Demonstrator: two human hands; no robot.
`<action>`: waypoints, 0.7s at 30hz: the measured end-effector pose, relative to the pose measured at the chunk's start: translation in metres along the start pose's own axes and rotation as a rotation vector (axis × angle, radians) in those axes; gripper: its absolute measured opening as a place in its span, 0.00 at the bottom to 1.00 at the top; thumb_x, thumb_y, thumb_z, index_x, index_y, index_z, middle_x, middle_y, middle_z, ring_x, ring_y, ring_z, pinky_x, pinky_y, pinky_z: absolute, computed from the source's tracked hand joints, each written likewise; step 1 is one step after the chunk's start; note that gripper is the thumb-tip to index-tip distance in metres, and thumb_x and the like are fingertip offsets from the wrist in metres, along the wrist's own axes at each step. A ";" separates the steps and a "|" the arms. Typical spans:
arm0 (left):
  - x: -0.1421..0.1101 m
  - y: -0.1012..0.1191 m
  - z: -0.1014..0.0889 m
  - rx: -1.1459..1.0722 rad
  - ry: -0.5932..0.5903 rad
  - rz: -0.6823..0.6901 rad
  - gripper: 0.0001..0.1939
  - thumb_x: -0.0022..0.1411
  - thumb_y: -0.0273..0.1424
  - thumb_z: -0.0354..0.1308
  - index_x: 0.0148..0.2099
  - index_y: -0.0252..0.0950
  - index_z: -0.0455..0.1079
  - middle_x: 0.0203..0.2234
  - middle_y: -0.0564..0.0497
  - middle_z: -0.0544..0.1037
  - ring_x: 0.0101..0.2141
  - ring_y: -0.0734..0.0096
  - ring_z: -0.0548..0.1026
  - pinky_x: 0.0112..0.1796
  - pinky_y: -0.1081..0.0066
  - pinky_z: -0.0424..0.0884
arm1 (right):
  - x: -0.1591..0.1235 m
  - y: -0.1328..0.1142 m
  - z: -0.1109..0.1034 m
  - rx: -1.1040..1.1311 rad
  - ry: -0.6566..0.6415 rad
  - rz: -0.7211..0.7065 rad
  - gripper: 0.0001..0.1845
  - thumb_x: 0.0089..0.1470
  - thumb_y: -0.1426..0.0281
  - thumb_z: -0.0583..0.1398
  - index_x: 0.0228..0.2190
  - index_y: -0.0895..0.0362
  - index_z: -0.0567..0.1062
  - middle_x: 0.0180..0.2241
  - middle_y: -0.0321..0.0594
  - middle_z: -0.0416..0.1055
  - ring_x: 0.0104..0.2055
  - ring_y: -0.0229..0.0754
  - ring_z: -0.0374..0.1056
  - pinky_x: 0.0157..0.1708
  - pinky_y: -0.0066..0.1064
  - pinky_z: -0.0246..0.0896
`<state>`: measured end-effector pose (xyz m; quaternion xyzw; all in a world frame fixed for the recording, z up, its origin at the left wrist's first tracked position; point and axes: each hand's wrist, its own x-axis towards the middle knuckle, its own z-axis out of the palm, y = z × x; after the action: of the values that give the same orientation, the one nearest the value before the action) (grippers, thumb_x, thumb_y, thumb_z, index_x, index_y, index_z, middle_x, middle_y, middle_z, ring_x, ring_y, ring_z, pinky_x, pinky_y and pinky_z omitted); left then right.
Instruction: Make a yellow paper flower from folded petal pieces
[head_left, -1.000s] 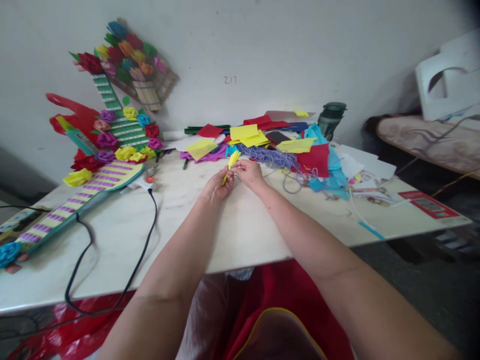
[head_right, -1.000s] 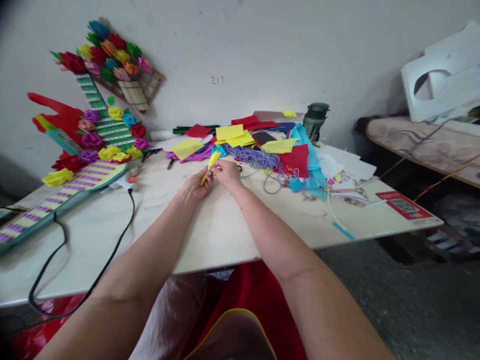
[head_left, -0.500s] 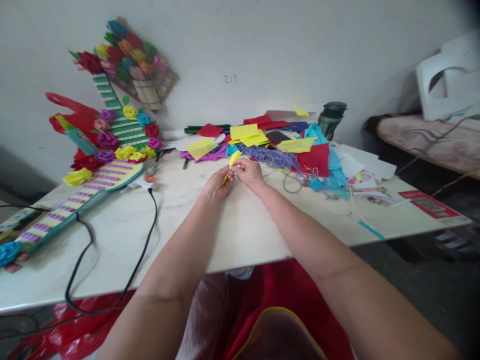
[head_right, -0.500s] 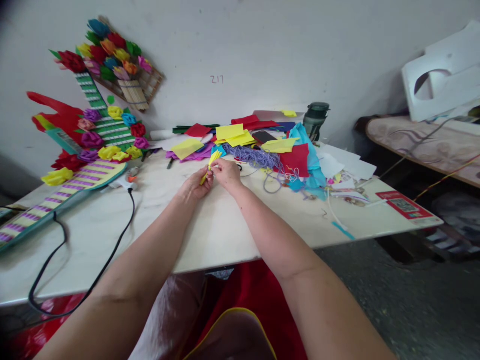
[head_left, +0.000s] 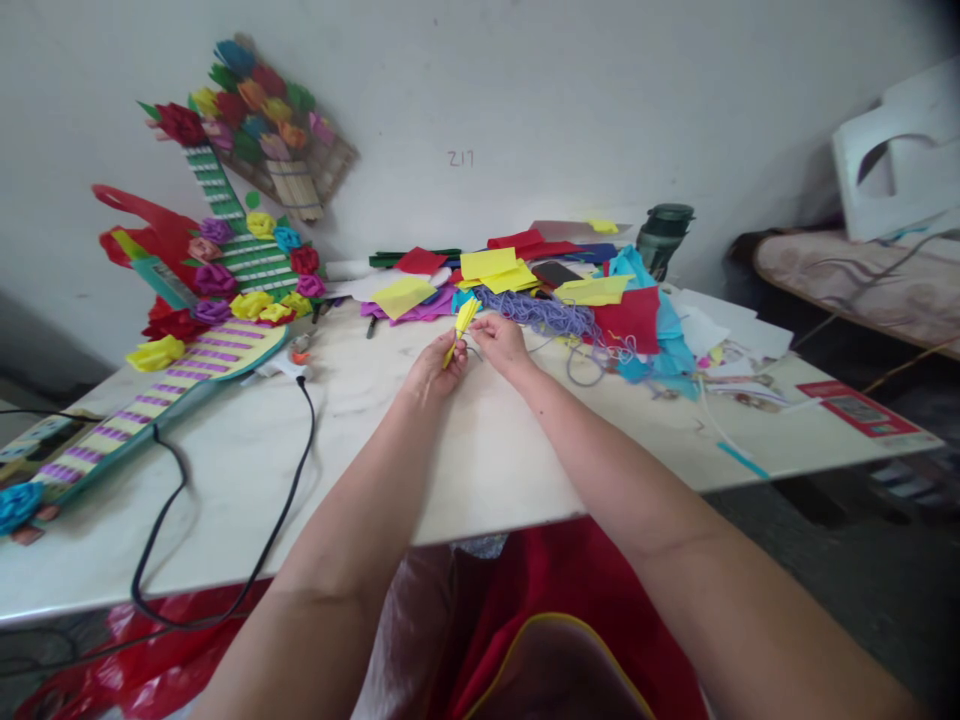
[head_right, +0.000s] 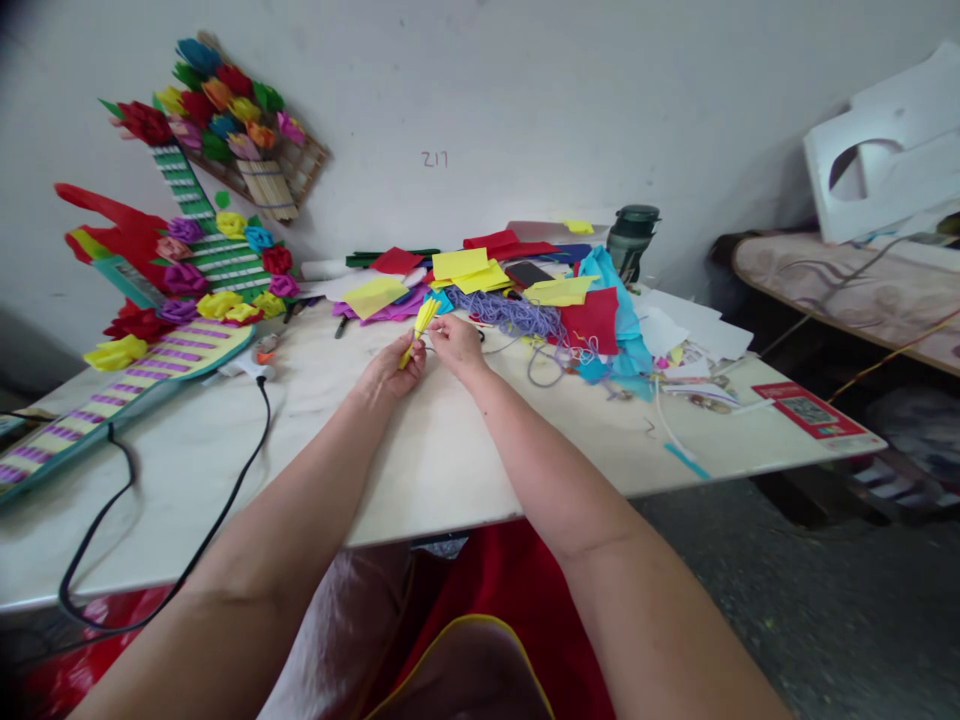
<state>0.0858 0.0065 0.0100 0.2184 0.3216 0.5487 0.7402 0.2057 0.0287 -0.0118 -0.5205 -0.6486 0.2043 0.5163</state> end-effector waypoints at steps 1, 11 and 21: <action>-0.001 0.000 0.001 -0.009 0.003 -0.002 0.06 0.63 0.23 0.48 0.35 0.32 0.65 0.16 0.56 0.66 0.15 0.85 0.66 0.16 0.86 0.63 | 0.001 0.001 0.001 0.015 0.000 0.029 0.10 0.48 0.68 0.57 0.32 0.59 0.76 0.26 0.38 0.74 0.29 0.37 0.68 0.34 0.29 0.61; -0.002 0.005 -0.002 -0.057 0.017 0.069 0.08 0.63 0.22 0.46 0.34 0.31 0.65 0.17 0.56 0.66 0.16 0.85 0.66 0.18 0.87 0.64 | -0.003 -0.006 0.001 -0.035 -0.141 0.046 0.11 0.50 0.68 0.58 0.32 0.58 0.80 0.29 0.39 0.76 0.35 0.42 0.69 0.35 0.30 0.60; -0.006 0.009 -0.002 -0.085 0.034 0.061 0.08 0.63 0.21 0.46 0.34 0.31 0.65 0.17 0.56 0.65 0.16 0.86 0.65 0.18 0.88 0.64 | -0.007 -0.015 -0.008 0.223 -0.228 0.169 0.08 0.49 0.69 0.58 0.24 0.58 0.76 0.17 0.32 0.63 0.22 0.34 0.59 0.26 0.27 0.55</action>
<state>0.0771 0.0033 0.0167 0.1870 0.3038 0.5878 0.7261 0.2054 0.0142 0.0001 -0.4862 -0.6304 0.3752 0.4748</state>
